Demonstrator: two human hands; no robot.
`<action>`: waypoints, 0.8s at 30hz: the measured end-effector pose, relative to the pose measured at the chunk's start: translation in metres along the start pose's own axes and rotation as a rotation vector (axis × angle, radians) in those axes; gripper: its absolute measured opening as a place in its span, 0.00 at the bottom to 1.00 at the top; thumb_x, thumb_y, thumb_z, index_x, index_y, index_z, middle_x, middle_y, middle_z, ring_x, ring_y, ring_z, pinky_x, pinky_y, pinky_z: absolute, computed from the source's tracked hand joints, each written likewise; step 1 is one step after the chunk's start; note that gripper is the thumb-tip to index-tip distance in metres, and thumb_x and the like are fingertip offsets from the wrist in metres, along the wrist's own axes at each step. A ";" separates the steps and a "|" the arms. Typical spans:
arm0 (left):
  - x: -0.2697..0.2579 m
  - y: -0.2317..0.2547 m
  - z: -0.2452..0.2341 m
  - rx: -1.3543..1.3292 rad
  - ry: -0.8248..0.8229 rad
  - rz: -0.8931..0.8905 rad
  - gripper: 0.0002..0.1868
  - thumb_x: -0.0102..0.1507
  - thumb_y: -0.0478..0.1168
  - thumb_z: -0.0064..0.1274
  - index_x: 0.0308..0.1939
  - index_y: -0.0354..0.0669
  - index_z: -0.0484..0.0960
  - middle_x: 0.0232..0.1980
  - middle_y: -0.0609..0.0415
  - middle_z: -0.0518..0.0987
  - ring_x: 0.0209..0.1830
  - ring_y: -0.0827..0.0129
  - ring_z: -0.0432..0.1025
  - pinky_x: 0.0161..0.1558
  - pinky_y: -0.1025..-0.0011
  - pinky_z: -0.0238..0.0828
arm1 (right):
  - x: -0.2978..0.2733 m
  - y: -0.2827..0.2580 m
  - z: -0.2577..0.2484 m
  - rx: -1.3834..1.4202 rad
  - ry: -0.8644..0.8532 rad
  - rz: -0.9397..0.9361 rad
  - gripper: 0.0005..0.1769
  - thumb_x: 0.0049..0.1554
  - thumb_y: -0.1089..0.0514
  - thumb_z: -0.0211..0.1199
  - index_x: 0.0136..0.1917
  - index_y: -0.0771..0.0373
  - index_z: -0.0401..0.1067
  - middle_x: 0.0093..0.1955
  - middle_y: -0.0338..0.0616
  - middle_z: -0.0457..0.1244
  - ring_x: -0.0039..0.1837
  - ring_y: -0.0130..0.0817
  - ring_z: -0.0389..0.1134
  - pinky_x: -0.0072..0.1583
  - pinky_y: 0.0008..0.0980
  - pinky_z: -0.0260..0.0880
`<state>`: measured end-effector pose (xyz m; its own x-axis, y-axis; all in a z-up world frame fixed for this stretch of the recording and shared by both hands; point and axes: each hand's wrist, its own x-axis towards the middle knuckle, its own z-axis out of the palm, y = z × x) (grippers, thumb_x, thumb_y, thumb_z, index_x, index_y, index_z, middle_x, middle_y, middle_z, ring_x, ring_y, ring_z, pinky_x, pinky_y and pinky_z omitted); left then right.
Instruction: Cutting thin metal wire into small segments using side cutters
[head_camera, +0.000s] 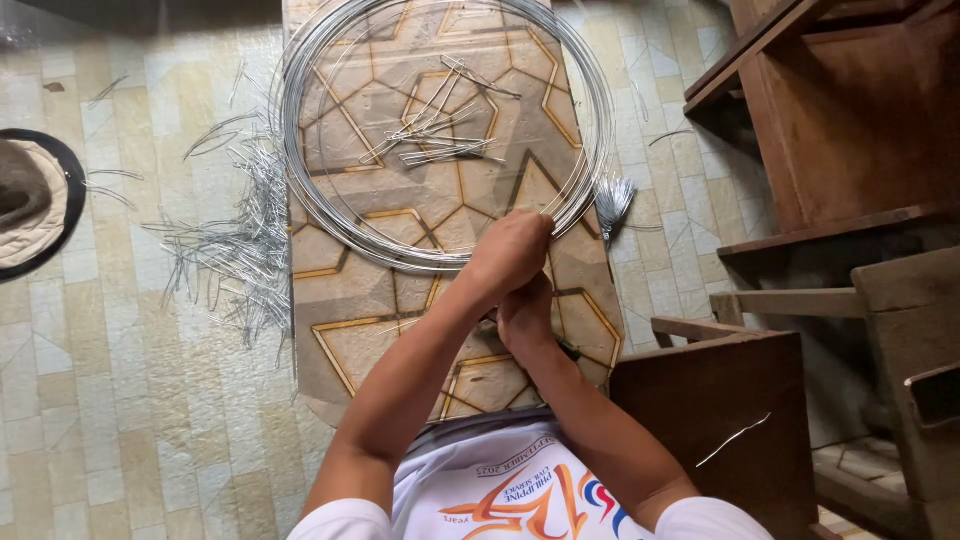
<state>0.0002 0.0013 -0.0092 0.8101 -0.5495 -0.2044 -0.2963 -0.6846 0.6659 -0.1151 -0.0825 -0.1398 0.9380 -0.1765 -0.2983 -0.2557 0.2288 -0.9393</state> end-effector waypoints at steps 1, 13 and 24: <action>-0.003 -0.002 -0.006 0.001 0.003 -0.002 0.07 0.59 0.41 0.53 0.38 0.48 0.84 0.35 0.42 0.82 0.42 0.43 0.80 0.45 0.48 0.79 | -0.001 0.000 0.000 0.000 -0.004 -0.001 0.10 0.60 0.62 0.65 0.56 0.61 0.71 0.48 0.52 0.68 0.53 0.48 0.71 0.53 0.50 0.71; -0.091 -0.047 -0.036 0.506 0.598 0.095 0.11 0.55 0.36 0.54 0.38 0.59 0.81 0.32 0.60 0.76 0.39 0.61 0.75 0.48 0.58 0.63 | -0.007 -0.148 0.000 -0.872 0.041 -0.599 0.17 0.55 0.47 0.75 0.55 0.52 0.78 0.51 0.40 0.72 0.57 0.43 0.73 0.61 0.42 0.71; -0.111 -0.058 -0.043 0.515 0.623 0.236 0.03 0.64 0.43 0.48 0.36 0.61 0.75 0.32 0.63 0.74 0.36 0.66 0.73 0.41 0.68 0.64 | 0.044 -0.127 0.009 -1.292 -0.304 -1.041 0.06 0.63 0.51 0.61 0.52 0.40 0.76 0.41 0.27 0.63 0.50 0.30 0.70 0.65 0.38 0.64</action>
<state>-0.0505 0.1227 0.0057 0.7845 -0.4441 0.4329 -0.5640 -0.8011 0.2004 -0.0396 -0.1101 -0.0319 0.7884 0.4758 0.3899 0.5904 -0.7634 -0.2621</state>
